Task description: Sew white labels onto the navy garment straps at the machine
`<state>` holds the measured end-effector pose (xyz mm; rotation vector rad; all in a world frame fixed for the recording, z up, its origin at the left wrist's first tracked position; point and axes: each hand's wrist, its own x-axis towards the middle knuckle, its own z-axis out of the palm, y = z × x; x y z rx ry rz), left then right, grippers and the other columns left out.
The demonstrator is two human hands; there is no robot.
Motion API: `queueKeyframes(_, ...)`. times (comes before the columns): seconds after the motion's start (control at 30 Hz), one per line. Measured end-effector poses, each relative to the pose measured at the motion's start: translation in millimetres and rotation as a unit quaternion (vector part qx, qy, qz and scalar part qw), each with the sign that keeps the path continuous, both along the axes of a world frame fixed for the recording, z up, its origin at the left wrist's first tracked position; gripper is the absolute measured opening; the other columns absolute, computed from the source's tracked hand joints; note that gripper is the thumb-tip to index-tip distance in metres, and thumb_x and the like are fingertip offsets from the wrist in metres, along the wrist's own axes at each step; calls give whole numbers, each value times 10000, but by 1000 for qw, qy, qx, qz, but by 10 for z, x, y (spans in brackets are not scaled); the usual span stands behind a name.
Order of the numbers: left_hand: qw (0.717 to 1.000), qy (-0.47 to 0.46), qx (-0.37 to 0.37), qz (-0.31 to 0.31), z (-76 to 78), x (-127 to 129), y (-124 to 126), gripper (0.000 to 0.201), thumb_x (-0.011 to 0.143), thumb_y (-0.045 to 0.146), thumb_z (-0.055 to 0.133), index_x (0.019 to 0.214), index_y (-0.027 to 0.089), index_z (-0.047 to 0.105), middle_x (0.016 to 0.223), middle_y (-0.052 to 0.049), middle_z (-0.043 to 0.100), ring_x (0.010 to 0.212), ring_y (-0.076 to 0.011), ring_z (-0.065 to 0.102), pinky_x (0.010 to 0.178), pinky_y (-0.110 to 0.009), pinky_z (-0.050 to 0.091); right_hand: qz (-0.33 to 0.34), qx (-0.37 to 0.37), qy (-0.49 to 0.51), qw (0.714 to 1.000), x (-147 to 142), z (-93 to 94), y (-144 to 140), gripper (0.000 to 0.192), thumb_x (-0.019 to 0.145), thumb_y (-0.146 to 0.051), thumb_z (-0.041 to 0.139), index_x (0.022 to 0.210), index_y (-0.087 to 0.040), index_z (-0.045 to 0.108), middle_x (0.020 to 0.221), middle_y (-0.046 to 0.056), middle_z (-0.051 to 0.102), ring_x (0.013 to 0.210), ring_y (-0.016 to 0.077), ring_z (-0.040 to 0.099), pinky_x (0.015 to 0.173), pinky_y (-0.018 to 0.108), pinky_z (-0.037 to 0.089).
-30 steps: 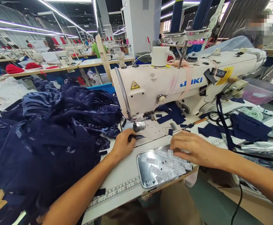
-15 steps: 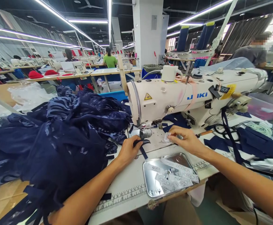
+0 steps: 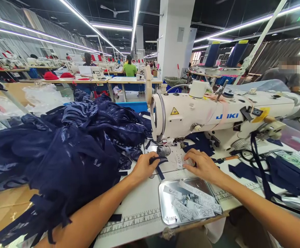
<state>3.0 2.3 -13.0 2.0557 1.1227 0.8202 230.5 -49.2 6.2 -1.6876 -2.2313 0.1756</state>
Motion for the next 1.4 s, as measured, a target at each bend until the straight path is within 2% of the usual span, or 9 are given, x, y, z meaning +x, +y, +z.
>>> queueKeyframes(0.2, 999, -28, 8, -28, 41, 20, -75, 304, 768, 356, 462, 560, 145, 531, 505, 22, 471, 517, -103, 442, 513, -212, 335, -6, -29, 13, 999, -143, -126, 122, 75, 766, -252, 484, 731, -195, 519, 812, 17, 533, 651, 146, 501, 685, 330, 361)
queueKeyframes(0.3, 998, -49, 38, -26, 26, 19, -98, 185, 752, 297, 494, 676, 144, 567, 572, 19, 492, 538, -101, 443, 531, -212, 366, 13, -48, 163, 985, -197, -162, 199, 127, 743, -259, 466, 639, -191, 491, 719, 5, 509, 637, 140, 476, 646, 306, 351)
queueKeyframes(0.5, 976, -66, 181, -100, 42, 6, -150, 329, 687, 158, 584, 1015, 172, 580, 887, -52, 514, 814, -163, 493, 736, -280, 427, 25, -206, 476, 854, -395, 3, 209, 315, 618, -467, 620, 604, -172, 511, 575, -27, 514, 576, 114, 453, 622, 279, 345)
queueKeyframes(0.7, 967, -121, 209, -83, 54, 8, -162, 121, 741, 165, 566, 819, 187, 655, 844, -45, 491, 822, -160, 492, 770, -295, 417, 31, -295, 546, 783, -557, 124, 129, 348, 569, -457, 701, 631, -164, 522, 538, -38, 523, 545, 93, 464, 623, 265, 354)
queueKeyframes(0.9, 969, -203, 138, -17, 64, 29, -146, 61, 722, 146, 534, 695, 154, 588, 854, -52, 545, 854, -166, 523, 810, -313, 401, 25, -285, 481, 829, -602, 93, 86, 465, 623, -581, 597, 836, -176, 510, 683, -15, 568, 485, 88, 474, 524, 251, 338)
queueKeyframes(1.03, 973, -228, 8, 14, 67, 30, -111, 56, 727, 166, 501, 704, 154, 551, 762, -34, 617, 751, -149, 552, 725, -278, 418, 71, -251, 378, 888, -619, 89, -43, 385, 691, -557, 535, 697, -172, 528, 488, -56, 425, 431, 79, 342, 461, 234, 283)
queueKeyframes(1.13, 956, -272, -105, 20, 56, 39, -77, 63, 743, 201, 481, 700, 156, 486, 627, -14, 609, 593, -120, 537, 578, -230, 408, 145, -181, 273, 934, -630, 175, -306, 339, 811, -456, 431, 641, -186, 545, 555, -12, 482, 529, 110, 419, 521, 244, 339)
queueKeyframes(1.27, 947, -291, -136, 27, 35, 49, -51, 45, 746, 192, 478, 723, 154, 469, 569, 2, 598, 494, -93, 500, 504, -204, 381, 291, -273, 206, 894, -633, 365, -684, 317, 824, -459, 418, 722, -242, 625, 656, 14, 584, 606, 143, 532, 563, 242, 413)
queueKeyframes(1.4, 978, -204, -10, 43, 19, 39, -98, 104, 766, 179, 470, 778, 145, 567, 655, -22, 635, 613, -121, 560, 621, -246, 427, 245, -248, 262, 900, -611, 438, -683, 387, 816, -504, 407, 701, -222, 645, 733, 44, 628, 627, 157, 567, 618, 268, 442)
